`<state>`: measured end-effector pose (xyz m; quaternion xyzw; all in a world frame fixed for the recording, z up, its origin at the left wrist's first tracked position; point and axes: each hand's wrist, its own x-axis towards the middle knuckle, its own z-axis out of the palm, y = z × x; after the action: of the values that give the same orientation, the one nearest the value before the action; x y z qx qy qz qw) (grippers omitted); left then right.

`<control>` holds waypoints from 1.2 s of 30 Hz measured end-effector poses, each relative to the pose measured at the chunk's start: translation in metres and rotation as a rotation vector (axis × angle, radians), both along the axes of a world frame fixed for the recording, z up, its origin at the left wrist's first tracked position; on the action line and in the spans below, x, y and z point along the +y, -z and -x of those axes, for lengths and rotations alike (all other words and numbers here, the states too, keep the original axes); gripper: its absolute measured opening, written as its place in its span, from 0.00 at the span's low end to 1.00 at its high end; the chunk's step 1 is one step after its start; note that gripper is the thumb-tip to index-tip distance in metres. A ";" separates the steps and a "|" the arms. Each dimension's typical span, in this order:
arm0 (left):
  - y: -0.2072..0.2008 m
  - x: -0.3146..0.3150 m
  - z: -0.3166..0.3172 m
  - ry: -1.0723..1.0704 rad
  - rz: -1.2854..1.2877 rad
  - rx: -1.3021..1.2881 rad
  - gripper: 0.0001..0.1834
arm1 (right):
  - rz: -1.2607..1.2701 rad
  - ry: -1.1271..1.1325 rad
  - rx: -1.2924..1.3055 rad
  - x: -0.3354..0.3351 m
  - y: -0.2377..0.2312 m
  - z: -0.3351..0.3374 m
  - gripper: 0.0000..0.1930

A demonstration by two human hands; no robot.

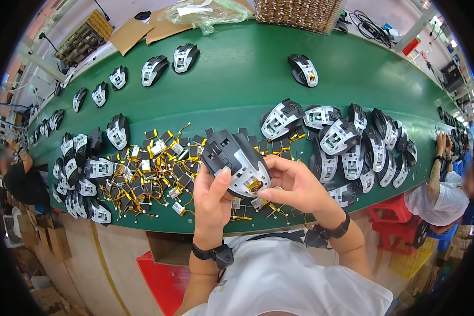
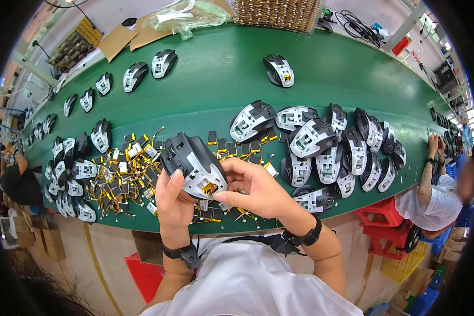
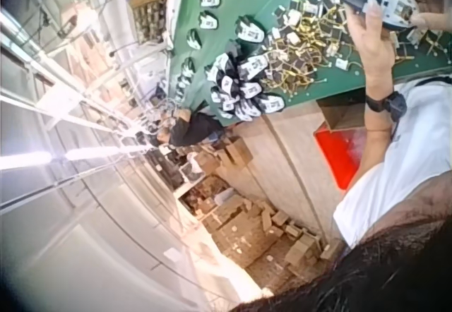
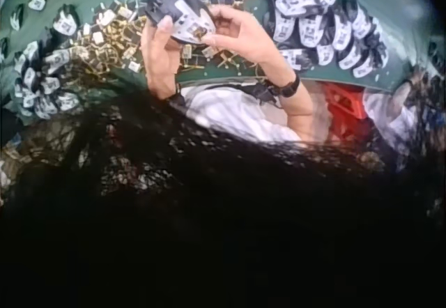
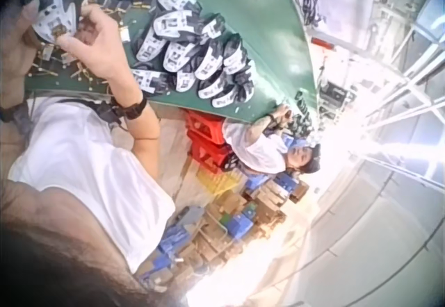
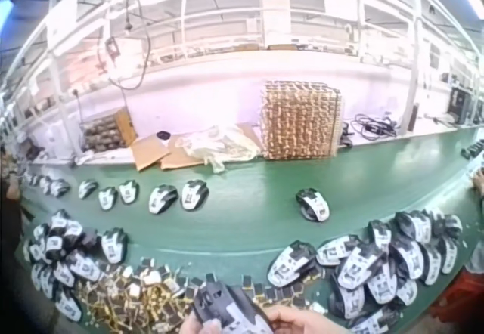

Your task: The person assembles electronic devices by inserting small battery packs into the internal compartments of mouse-shaped casings. They pick up a casing, insert a battery, and place the completed unit on the green table, repeating this process for multiple units.

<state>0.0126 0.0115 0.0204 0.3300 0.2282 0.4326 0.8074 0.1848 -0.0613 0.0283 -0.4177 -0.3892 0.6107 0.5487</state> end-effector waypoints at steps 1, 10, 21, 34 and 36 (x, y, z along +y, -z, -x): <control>0.000 0.000 0.000 0.000 0.005 -0.003 0.26 | -0.002 0.002 -0.008 0.000 -0.002 0.000 0.16; -0.001 0.001 0.003 0.027 -0.021 0.007 0.26 | -0.208 0.137 -0.372 0.002 0.005 0.007 0.15; -0.003 -0.004 -0.006 0.024 -0.082 0.135 0.29 | 0.045 0.135 -0.208 0.000 0.015 0.009 0.16; -0.048 0.160 -0.068 0.284 -0.486 0.651 0.28 | -0.145 0.228 -1.156 -0.037 -0.011 -0.029 0.20; -0.041 0.206 -0.103 0.420 -0.619 0.855 0.31 | -0.064 0.164 -1.209 -0.057 -0.019 -0.035 0.18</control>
<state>0.1158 0.2173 0.0618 0.7354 0.3268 0.1376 0.5774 0.2203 -0.1181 0.0477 -0.7024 -0.6164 0.2093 0.2879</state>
